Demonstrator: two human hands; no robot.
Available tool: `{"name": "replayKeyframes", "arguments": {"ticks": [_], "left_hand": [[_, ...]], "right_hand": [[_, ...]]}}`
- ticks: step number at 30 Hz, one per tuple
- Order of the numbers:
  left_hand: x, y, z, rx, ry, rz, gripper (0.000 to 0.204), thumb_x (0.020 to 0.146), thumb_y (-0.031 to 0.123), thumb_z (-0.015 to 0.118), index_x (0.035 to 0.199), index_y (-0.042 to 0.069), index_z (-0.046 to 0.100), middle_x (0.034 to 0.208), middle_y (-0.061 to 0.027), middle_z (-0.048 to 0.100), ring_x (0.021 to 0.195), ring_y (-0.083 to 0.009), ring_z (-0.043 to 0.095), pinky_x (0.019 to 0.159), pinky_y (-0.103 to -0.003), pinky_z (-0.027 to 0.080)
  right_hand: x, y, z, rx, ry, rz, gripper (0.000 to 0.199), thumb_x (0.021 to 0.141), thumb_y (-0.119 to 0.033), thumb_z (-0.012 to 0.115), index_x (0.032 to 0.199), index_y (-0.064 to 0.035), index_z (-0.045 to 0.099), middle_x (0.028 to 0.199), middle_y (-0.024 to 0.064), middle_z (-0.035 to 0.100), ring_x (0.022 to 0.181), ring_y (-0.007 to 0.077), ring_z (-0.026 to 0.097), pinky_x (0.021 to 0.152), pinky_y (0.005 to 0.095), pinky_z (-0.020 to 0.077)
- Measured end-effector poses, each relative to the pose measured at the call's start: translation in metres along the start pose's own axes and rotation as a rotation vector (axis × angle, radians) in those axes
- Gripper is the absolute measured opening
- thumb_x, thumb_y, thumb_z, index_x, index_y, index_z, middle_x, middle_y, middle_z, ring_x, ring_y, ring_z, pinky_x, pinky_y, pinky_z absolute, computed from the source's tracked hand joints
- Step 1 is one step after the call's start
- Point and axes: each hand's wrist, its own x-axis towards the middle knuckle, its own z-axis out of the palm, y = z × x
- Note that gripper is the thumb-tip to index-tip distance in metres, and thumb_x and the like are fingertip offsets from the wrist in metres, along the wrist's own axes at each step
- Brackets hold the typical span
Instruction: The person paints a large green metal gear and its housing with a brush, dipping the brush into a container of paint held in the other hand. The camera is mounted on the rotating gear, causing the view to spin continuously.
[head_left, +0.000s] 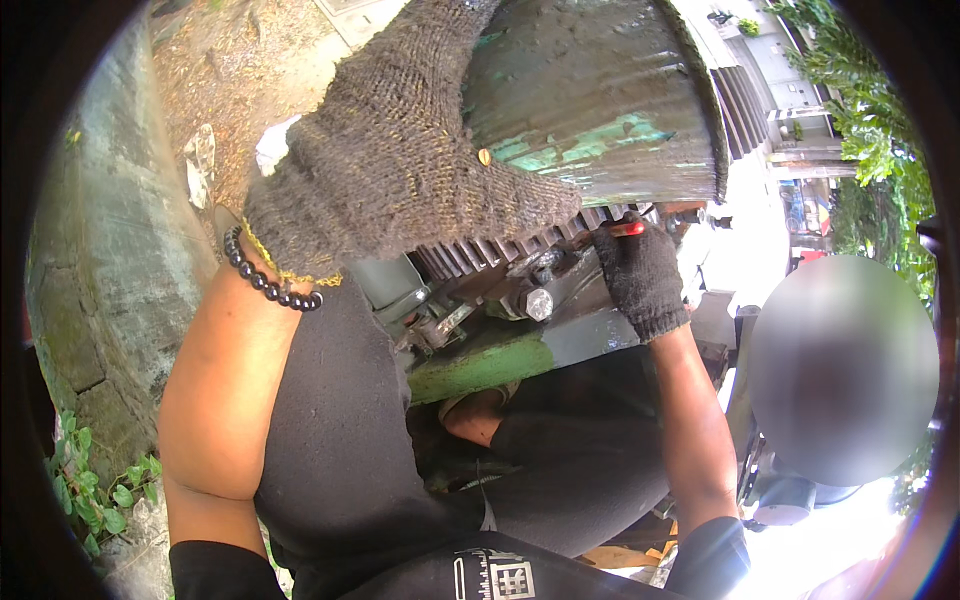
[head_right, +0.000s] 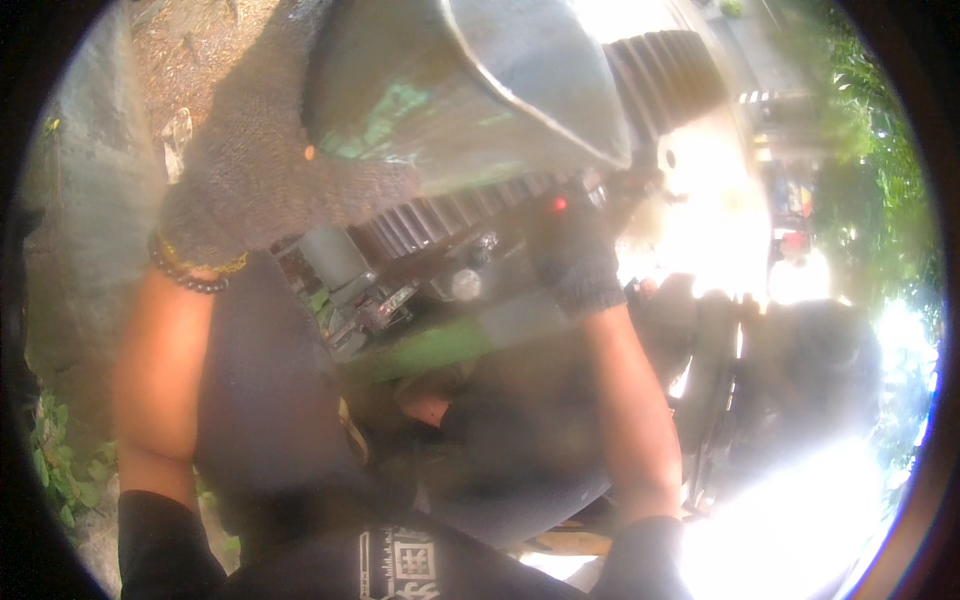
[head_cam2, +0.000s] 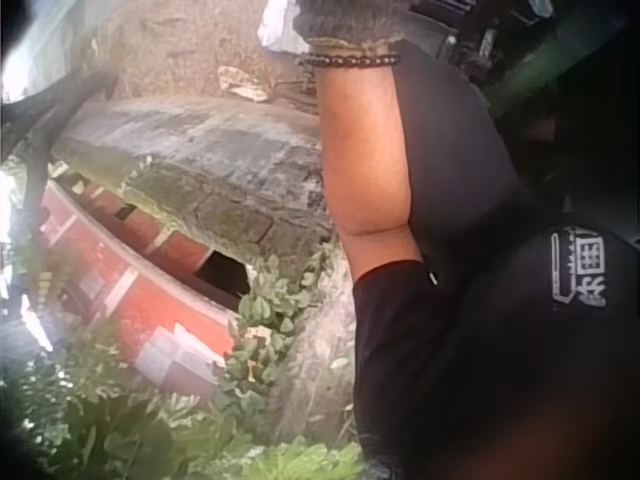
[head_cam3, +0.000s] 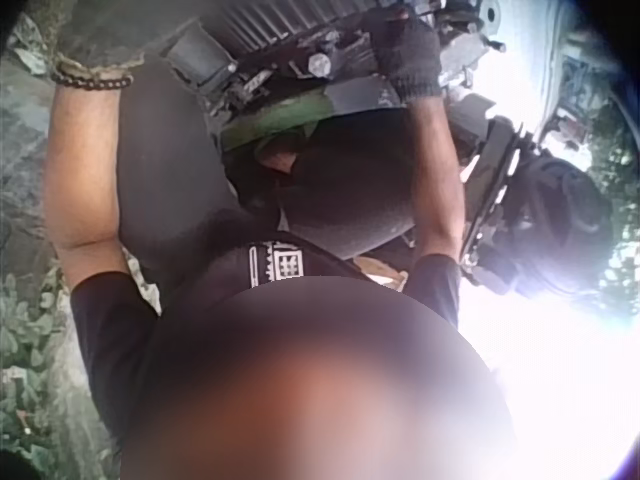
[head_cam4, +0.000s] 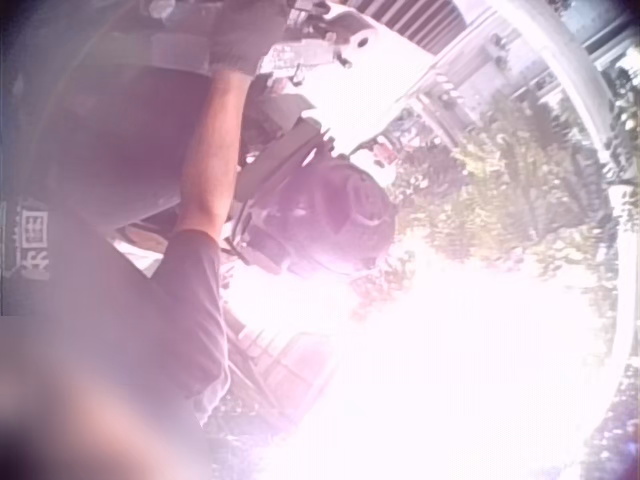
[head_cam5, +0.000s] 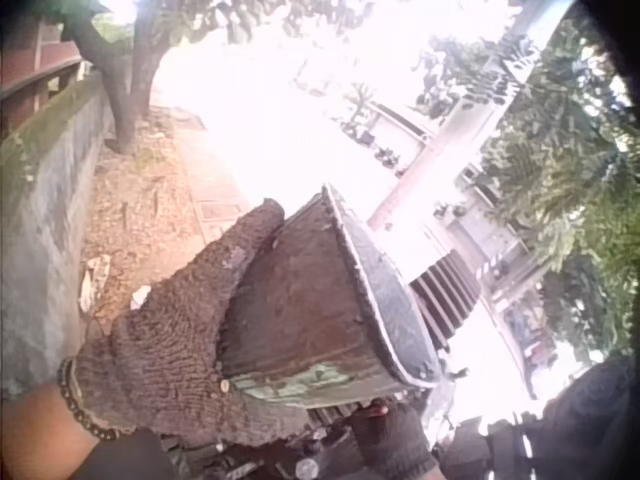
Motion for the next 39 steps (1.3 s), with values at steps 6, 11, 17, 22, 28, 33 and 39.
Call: {"name": "replayKeyframes", "arguments": {"ticks": [6, 11, 17, 22, 28, 33, 39], "left_hand": [[0.005, -0.011, 0.013, -0.351, 0.038, 0.067, 0.133, 0.075, 0.044, 0.099, 0.169, -0.002, 0.016, 0.161, -0.0232, 0.046, 0.146, -0.0360, 0.053, 0.120, -0.047, 0.047], [0.008, 0.037, -0.019, -0.045, -0.204, -0.567, 0.138, 0.074, 0.056, 0.096, 0.169, -0.003, 0.015, 0.161, -0.0281, 0.044, 0.147, -0.0382, 0.051, 0.121, -0.050, 0.045], [0.005, 0.030, -0.001, -0.029, 0.024, -0.155, 0.142, 0.072, 0.069, 0.090, 0.167, -0.007, 0.017, 0.157, -0.0338, 0.044, 0.144, -0.0424, 0.052, 0.121, -0.053, 0.043], [-0.001, 0.028, 0.001, -0.053, 0.028, -0.253, 0.133, 0.070, 0.057, 0.093, 0.165, -0.004, 0.023, 0.153, -0.0285, 0.049, 0.139, -0.0377, 0.056, 0.117, -0.049, 0.047], [-0.007, 0.027, -0.004, -0.086, 0.029, -0.369, 0.123, 0.069, 0.042, 0.095, 0.164, -0.002, 0.030, 0.148, -0.0223, 0.056, 0.133, -0.0321, 0.060, 0.112, -0.045, 0.051], [-0.010, 0.027, -0.005, -0.115, 0.047, -0.455, 0.116, 0.068, 0.029, 0.098, 0.163, 0.001, 0.036, 0.143, -0.0171, 0.061, 0.128, -0.0274, 0.063, 0.107, -0.041, 0.055], [-0.011, 0.027, -0.006, -0.192, 0.051, -0.585, 0.112, 0.068, 0.019, 0.097, 0.162, 0.002, 0.040, 0.141, -0.0138, 0.064, 0.127, -0.0238, 0.064, 0.105, -0.037, 0.057]], "right_hand": [[-0.010, -0.023, -0.018, 0.243, -0.063, -0.009, 0.024, 0.100, -0.021, 0.071, 0.112, -0.0012, 0.076, 0.101, 0.0230, 0.078, 0.095, 0.0413, 0.075, 0.085, 0.0483, 0.0583], [-0.023, -0.027, -0.019, 0.181, -0.053, -0.113, 0.025, 0.098, -0.014, 0.071, 0.120, -0.0026, 0.076, 0.111, 0.0194, 0.078, 0.103, 0.0397, 0.075, 0.092, 0.0445, 0.0590], [-0.013, -0.028, -0.036, 0.298, -0.116, -0.161, 0.024, 0.098, -0.012, 0.074, 0.120, -0.0036, 0.077, 0.114, 0.0177, 0.079, 0.106, 0.0329, 0.077, 0.092, 0.0405, 0.0593], [-0.007, -0.022, -0.034, 0.254, -0.165, -0.204, 0.023, 0.098, -0.014, 0.076, 0.119, -0.0046, 0.078, 0.114, 0.0146, 0.080, 0.104, 0.0279, 0.076, 0.091, 0.0380, 0.0591], [-0.009, -0.002, -0.023, 0.805, -0.216, 0.135, 0.023, 0.099, -0.014, 0.076, 0.120, -0.0053, 0.079, 0.116, 0.0147, 0.079, 0.104, 0.0288, 0.076, 0.093, 0.0385, 0.0590], [-0.006, 0.003, -0.022, 0.499, -0.235, -0.105, 0.023, 0.099, -0.016, 0.077, 0.120, -0.0060, 0.079, 0.114, 0.0140, 0.079, 0.104, 0.0271, 0.076, 0.092, 0.0381, 0.0582], [-0.003, -0.008, -0.038, 0.388, -0.142, -0.034, 0.026, 0.100, -0.022, 0.077, 0.119, -0.0043, 0.079, 0.108, 0.0136, 0.080, 0.096, 0.0246, 0.077, 0.088, 0.0374, 0.0588]]}}
